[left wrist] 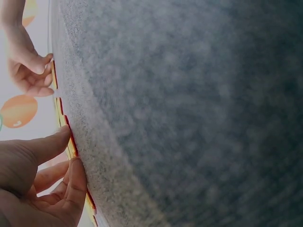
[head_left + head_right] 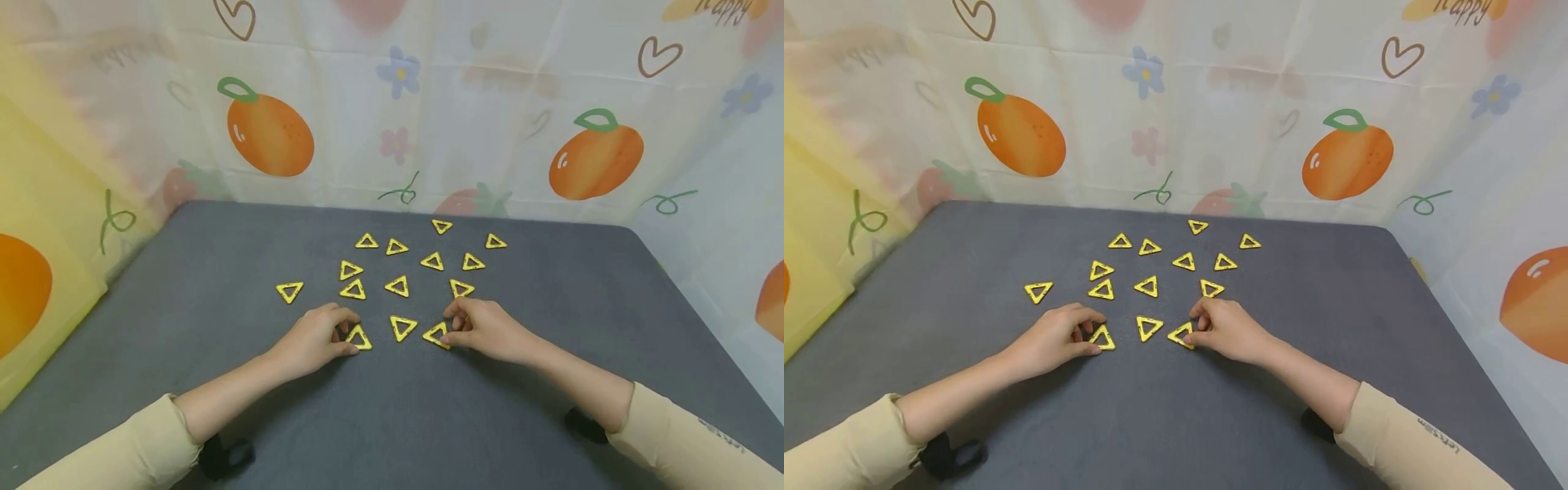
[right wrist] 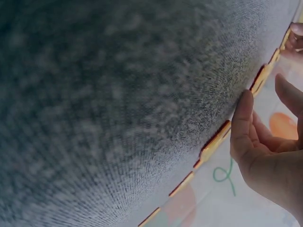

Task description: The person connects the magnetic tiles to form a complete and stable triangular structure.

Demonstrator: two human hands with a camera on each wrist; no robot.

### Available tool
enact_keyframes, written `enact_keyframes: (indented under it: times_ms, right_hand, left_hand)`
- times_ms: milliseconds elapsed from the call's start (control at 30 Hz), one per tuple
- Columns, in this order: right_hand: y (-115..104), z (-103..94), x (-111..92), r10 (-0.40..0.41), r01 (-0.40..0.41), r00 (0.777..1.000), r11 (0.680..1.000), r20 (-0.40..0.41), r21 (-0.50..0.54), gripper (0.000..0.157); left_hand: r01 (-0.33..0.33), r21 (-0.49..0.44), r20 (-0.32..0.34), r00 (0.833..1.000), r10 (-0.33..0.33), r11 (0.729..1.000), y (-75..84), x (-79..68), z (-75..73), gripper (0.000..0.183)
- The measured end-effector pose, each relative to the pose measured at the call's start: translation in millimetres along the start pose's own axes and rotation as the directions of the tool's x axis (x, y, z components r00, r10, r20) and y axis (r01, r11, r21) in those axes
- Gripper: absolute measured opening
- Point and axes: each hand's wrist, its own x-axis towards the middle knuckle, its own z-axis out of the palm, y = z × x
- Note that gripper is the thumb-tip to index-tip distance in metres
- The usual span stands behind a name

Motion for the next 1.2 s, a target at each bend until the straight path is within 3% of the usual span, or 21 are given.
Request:
enact_keyframes:
  times_ms: [433, 767, 1200]
  right_hand:
    - [-2.7, -0.6, 5.8, -0.008, 0.006, 1.000, 0.998, -0.026, -0.066, 0.041]
    - [-2.9, 4.3, 6.0, -0.014, 0.011, 0.999, 0.995, -0.036, -0.104, 0.037]
    - [-3.3, 7.4, 5.4, -0.047, 0.047, 0.998, 0.999, -0.034, 0.004, 0.035]
  left_hand:
    - [-0.043, 0.018, -0.012, 0.999, 0.043, 0.999, -2.2, 3.4, -3.0, 0.037]
    - [-0.026, -0.004, 0.008, 1.000, 0.026, 1.000, -2.3, 2.3, -1.4, 0.037]
    - [-0.028, -0.015, 0.011, 1.000, 0.029, 0.999, -2.8, -0.2, 0.9, 0.036]
